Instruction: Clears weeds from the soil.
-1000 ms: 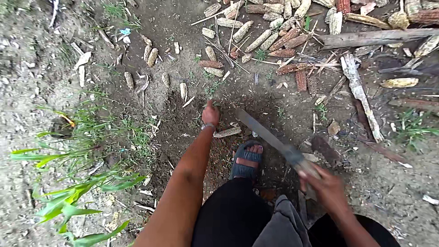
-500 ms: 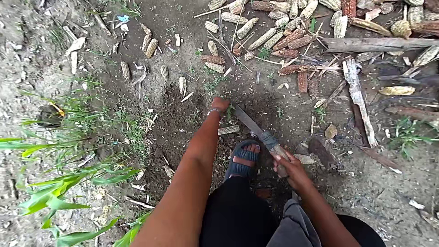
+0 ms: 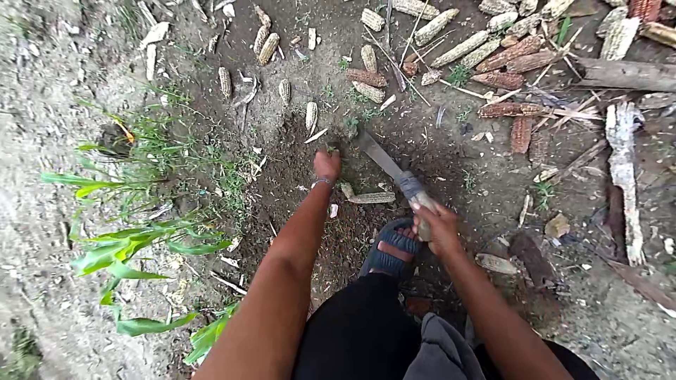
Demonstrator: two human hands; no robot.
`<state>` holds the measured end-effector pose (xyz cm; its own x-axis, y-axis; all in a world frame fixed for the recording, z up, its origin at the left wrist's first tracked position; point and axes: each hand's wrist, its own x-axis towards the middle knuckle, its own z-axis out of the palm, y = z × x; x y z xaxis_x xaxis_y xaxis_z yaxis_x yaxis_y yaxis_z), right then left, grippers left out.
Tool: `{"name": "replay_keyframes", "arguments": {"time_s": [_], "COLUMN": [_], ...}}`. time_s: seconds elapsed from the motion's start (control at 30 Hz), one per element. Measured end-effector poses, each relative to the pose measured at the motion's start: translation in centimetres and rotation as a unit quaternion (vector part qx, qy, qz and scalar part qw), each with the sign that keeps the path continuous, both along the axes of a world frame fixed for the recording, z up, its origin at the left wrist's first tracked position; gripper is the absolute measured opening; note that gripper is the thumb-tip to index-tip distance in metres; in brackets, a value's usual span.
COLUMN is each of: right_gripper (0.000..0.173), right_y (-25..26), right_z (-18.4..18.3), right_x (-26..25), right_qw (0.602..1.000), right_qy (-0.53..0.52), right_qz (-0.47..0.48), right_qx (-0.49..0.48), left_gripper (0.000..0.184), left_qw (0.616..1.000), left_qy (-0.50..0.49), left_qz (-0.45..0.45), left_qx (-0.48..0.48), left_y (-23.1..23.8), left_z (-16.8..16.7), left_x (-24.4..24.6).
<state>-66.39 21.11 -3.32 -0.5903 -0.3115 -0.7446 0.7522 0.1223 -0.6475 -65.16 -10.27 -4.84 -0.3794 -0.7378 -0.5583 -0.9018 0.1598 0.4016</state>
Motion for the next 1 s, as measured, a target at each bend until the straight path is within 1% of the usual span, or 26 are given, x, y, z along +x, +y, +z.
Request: {"name": "replay_keyframes", "arguments": {"time_s": [0.03, 0.1, 0.13, 0.2, 0.23, 0.37, 0.4, 0.47, 0.53, 0.57, 0.63, 0.67, 0.7, 0.73, 0.77, 0.83, 0.87, 0.9, 0.93, 1.0], "right_gripper": [0.037, 0.040, 0.040, 0.038, 0.039, 0.036, 0.034, 0.029, 0.027, 0.030, 0.032, 0.030, 0.030, 0.031, 0.032, 0.033, 0.035, 0.037, 0.037, 0.034], "right_y": [-1.1, -0.8, -0.3, 1.0, 2.1, 8.2, 9.9, 11.7, 10.3, 8.4, 3.4, 1.3, -0.1, -0.8, -0.8, 0.9, 2.0, 3.2, 4.4, 6.1], "right_z": [-0.8, -0.7, -0.6, -0.3, 0.0, 3.6, 4.5, 5.7, 5.9, 5.4, 3.4, 2.2, 1.4, 0.9, 0.8, 0.9, 1.2, 1.6, 2.1, 3.0], "right_x": [0.2, 1.2, 1.3, 1.3, 1.4, 2.5, 2.9, 3.6, 3.1, 2.2, -0.1, -1.2, -2.2, -2.9, -3.1, -2.8, -2.4, -1.7, -0.7, 1.1], "right_qw": [1.000, 1.000, 1.000, 0.998, 0.997, 0.992, 0.991, 0.984, 0.984, 0.988, 0.997, 0.999, 1.000, 0.999, 0.999, 1.000, 1.000, 0.999, 0.998, 0.995], "right_qy": [0.005, -0.013, -0.025, -0.054, -0.069, -0.103, -0.110, -0.119, -0.110, -0.094, -0.050, -0.017, 0.012, 0.033, 0.039, 0.011, -0.013, -0.038, -0.061, -0.090], "right_qz": [-0.002, -0.002, -0.008, -0.023, -0.030, -0.061, -0.076, -0.124, -0.135, -0.114, -0.064, -0.041, -0.019, -0.003, 0.004, 0.003, -0.004, -0.013, -0.025, -0.046], "right_qx": [-0.002, -0.002, -0.007, -0.019, -0.022, -0.028, -0.032, -0.051, -0.048, -0.034, -0.004, 0.010, 0.015, 0.012, 0.005, -0.001, -0.001, -0.001, -0.003, -0.004], "left_gripper": [0.042, 0.047, 0.049, 0.057, 0.061, 0.049, 0.048, 0.047, 0.045, 0.043, 0.044, 0.045, 0.047, 0.050, 0.053, 0.061, 0.067, 0.073, 0.077, 0.074], "left_qw": [1.000, 0.995, 0.988, 0.958, 0.946, 0.940, 0.943, 0.963, 0.988, 0.996, 0.998, 0.995, 0.992, 0.992, 0.995, 0.995, 0.987, 0.978, 0.971, 0.964], "left_qy": [0.013, 0.001, -0.027, -0.120, -0.150, -0.184, -0.175, -0.108, -0.024, 0.008, 0.053, 0.070, 0.089, 0.098, 0.087, 0.006, -0.043, -0.082, -0.111, -0.154], "left_qz": [-0.018, -0.087, -0.137, -0.245, -0.270, -0.269, -0.269, -0.242, -0.149, -0.088, 0.023, 0.055, 0.067, 0.052, 0.014, -0.097, -0.150, -0.184, -0.196, -0.191], "left_qx": [-0.017, -0.044, -0.059, -0.088, -0.101, -0.096, -0.086, -0.047, -0.018, -0.020, -0.040, -0.053, -0.062, -0.061, -0.053, -0.037, -0.045, -0.063, -0.080, -0.103], "left_y": [0.0, 0.7, 1.1, 1.4, 1.4, 0.6, 0.2, -0.8, -1.2, -1.1, -0.7, -0.5, -0.6, -0.9, -0.9, 0.2, 1.0, 2.0, 2.8, 3.6], "left_z": [0.2, 0.2, 0.2, 0.2, 0.0, -1.4, -1.7, -2.1, -2.3, -2.2, -2.4, -2.6, -2.7, -2.5, -2.4, -1.7, -1.1, -0.7, -0.5, -1.1], "left_x": [-1.0, -2.8, -3.9, -6.4, -7.3, -9.0, -8.9, -8.1, -7.0, -6.7, -6.8, -7.3, -8.2, -9.3, -10.1, -11.5, -12.3, -12.8, -13.2, -13.4]}}
